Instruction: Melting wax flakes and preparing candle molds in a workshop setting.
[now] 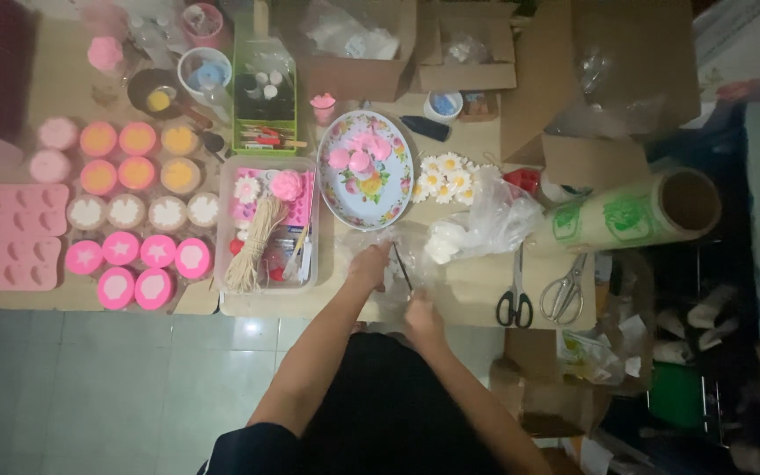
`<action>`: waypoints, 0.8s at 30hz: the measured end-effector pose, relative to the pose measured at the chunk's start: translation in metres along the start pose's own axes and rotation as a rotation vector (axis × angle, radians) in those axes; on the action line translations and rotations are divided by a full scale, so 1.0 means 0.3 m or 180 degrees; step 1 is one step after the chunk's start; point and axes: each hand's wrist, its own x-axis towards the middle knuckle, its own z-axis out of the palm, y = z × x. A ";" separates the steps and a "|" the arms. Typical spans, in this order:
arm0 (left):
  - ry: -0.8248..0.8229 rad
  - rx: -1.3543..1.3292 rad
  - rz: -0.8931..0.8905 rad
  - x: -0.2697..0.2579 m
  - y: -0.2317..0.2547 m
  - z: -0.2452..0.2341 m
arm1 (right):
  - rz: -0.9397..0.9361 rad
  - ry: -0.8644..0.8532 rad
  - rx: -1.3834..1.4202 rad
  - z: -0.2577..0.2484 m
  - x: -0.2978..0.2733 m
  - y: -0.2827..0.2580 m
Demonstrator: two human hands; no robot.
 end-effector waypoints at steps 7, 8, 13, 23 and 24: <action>-0.0088 -0.0165 0.0010 -0.003 -0.018 0.019 | -0.1487 0.0831 -0.0938 0.266 0.083 0.214; -0.0078 -0.0162 0.0008 0.003 -0.022 0.027 | -0.1494 0.0838 -0.0936 0.247 0.077 0.192; 0.0082 -0.0093 0.0169 0.010 -0.047 0.050 | -0.1049 0.0748 -0.0166 0.169 0.057 0.098; 0.0661 -0.0894 0.0625 0.007 -0.172 0.181 | 0.0134 -0.0146 -0.0320 -0.274 -0.033 -0.044; 0.0749 -0.1040 0.0522 -0.012 -0.173 0.182 | 0.0076 -0.0298 -0.0350 -0.285 -0.051 -0.058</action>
